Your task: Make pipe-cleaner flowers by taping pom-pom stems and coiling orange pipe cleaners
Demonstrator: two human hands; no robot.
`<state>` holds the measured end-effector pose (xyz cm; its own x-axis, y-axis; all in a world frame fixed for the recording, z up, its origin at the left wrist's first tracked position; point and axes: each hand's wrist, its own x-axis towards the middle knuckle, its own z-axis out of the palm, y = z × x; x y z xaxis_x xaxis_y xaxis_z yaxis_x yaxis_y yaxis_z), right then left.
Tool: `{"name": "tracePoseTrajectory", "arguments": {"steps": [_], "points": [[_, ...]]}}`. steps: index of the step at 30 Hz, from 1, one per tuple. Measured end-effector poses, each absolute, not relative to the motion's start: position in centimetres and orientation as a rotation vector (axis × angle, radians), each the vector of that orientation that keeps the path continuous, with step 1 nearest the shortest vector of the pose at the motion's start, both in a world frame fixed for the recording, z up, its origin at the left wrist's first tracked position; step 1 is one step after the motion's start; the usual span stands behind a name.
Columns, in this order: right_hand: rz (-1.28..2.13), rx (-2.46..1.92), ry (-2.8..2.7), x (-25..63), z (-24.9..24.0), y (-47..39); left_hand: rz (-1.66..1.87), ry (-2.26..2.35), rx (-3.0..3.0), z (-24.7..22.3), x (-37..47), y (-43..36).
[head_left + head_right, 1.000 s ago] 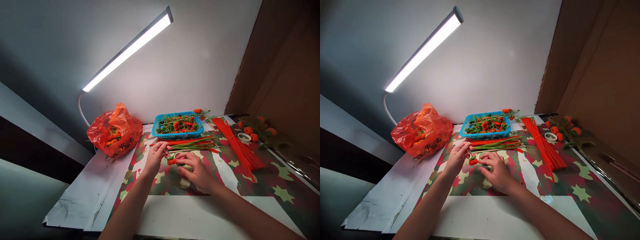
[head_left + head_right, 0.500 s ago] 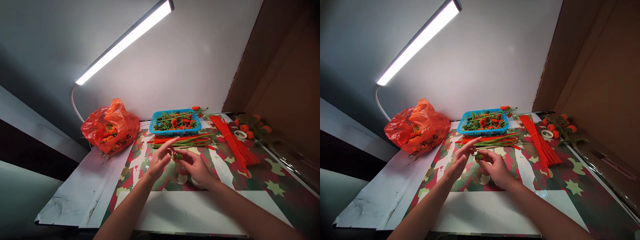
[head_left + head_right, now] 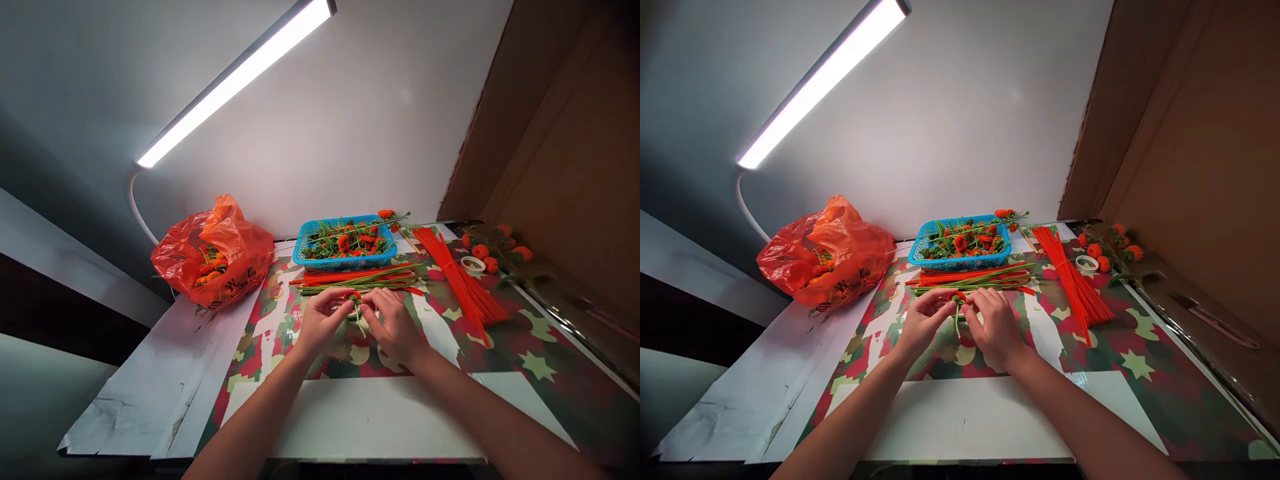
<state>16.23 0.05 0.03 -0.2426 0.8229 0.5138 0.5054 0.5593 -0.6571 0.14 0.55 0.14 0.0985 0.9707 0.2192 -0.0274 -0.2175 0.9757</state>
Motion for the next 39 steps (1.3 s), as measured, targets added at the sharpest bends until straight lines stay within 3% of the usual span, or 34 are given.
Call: {"name": "tracePoseTrajectory", "arguments": {"steps": [4,10,15,22,25,33,39], "points": [[0.416,-1.105,-2.008,16.2,0.1,0.3,1.361,1.035,1.606,0.1,0.3,0.1],[0.675,-1.071,-1.81,15.7,-0.5,0.3,1.373,0.998,1.801,0.1,0.5,-0.3],[0.853,-1.061,-1.792,16.2,-0.2,0.8,1.347,1.086,1.498,-0.1,0.5,0.3],[0.337,-1.177,-2.189,17.8,1.3,1.2,1.145,1.139,1.509,-0.1,0.1,0.8],[0.282,-1.149,-2.376,17.7,1.2,1.3,1.115,1.165,1.589,-0.1,0.0,0.8],[0.607,-1.02,-2.208,17.6,0.0,1.5,1.092,1.163,1.751,0.0,-0.3,0.7],[0.794,-1.032,-1.883,16.7,-0.4,1.1,1.072,1.047,1.533,0.3,-0.6,0.9]]}}
